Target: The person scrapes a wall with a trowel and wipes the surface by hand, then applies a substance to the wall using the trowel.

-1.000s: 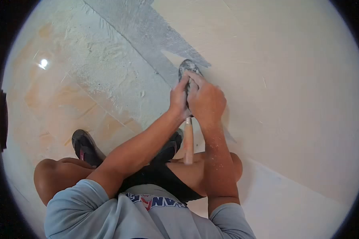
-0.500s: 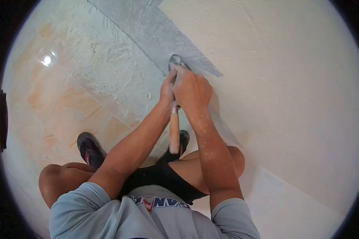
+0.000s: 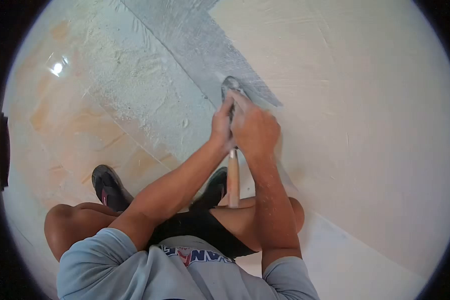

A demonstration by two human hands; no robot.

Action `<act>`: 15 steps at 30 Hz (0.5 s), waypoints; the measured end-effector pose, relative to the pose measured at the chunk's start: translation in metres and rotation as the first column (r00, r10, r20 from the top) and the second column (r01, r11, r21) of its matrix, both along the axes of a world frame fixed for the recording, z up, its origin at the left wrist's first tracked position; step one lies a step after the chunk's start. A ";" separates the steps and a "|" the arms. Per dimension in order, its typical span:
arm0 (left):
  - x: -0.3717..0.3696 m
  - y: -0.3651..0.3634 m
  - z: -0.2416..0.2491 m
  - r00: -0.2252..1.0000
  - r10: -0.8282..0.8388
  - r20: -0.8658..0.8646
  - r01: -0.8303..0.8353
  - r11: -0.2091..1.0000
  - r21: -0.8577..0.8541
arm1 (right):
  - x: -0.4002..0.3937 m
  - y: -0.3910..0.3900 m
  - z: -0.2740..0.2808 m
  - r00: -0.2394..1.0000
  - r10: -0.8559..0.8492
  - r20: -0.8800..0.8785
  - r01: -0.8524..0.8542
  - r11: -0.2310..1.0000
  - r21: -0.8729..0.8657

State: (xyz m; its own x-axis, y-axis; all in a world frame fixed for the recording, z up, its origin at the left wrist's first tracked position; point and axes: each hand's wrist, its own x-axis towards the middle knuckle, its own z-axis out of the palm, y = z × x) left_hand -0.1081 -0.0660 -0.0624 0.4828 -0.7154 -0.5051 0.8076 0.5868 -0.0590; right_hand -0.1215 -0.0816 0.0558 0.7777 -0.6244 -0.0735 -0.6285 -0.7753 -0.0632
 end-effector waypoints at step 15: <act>0.001 0.004 -0.002 0.991 -0.126 0.036 0.131 0.960 -0.245 | -0.001 0.020 0.012 0.997 -0.080 -0.022 0.072 0.971 -0.228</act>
